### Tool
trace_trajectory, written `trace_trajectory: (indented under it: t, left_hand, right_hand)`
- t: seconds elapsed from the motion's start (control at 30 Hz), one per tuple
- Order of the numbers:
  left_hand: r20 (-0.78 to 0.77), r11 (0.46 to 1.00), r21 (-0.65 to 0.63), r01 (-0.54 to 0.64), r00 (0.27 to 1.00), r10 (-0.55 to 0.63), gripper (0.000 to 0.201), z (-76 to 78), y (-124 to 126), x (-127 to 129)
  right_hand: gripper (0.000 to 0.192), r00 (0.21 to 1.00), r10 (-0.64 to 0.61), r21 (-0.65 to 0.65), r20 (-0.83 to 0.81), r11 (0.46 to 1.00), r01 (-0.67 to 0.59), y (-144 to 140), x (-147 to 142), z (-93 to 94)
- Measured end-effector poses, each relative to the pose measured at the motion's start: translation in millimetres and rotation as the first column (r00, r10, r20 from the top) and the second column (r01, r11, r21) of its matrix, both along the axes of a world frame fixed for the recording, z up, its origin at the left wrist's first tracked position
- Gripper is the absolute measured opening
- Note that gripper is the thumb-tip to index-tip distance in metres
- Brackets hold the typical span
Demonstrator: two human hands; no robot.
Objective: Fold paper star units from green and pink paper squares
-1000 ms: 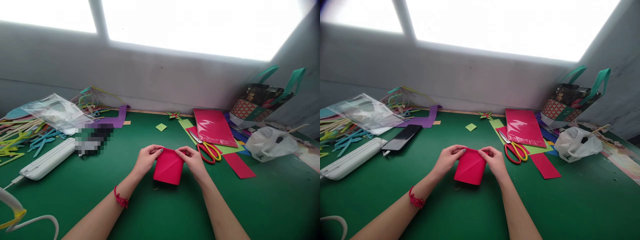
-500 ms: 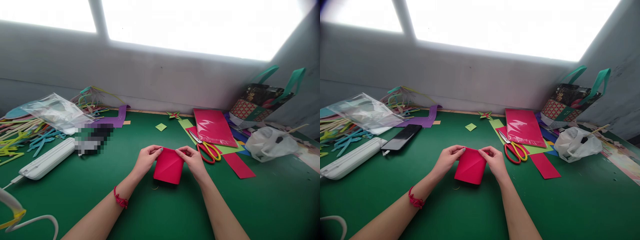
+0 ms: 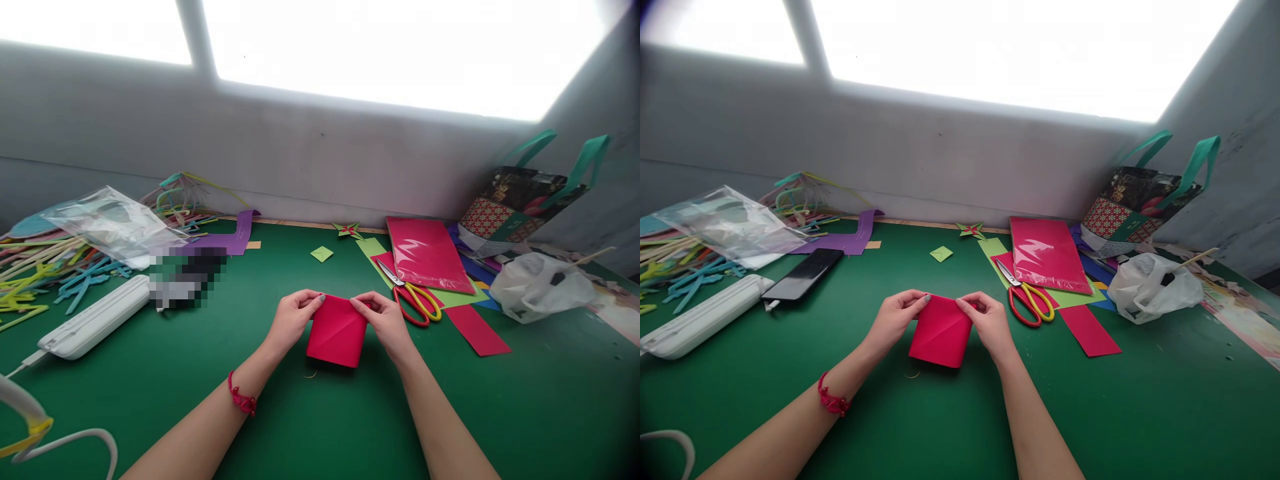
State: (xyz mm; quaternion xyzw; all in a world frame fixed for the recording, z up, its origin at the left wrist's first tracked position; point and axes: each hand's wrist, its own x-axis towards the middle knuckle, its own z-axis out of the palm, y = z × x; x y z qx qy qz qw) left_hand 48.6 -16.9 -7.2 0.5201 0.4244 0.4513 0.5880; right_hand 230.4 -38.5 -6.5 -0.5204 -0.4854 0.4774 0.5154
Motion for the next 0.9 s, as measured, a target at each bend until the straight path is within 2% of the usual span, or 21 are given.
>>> trace_trajectory:
  t: [0.63, 0.8, 0.9]
  left_hand:
    - [-0.025, 0.999, 0.052, 0.001, 1.000, 0.000, 0.026, 1.4, -1, 0]
    - [-0.013, 0.997, 0.075, -0.026, 1.000, 0.027, 0.026, 0.1, 0, 0]
    - [-0.039, 0.995, 0.101, -0.020, 0.999, 0.024, 0.025, -0.8, 0, -1]
  right_hand:
    - [0.028, 0.999, -0.035, -0.015, 0.013, 0.999, 0.035, -1, -3, 4.2]
    - [0.031, 0.997, -0.040, -0.022, 0.061, 0.999, 0.041, -2, -6, 9.1]
    - [0.031, 0.995, 0.003, -0.016, 0.104, 1.000, -0.001, -4, -7, 12.4]
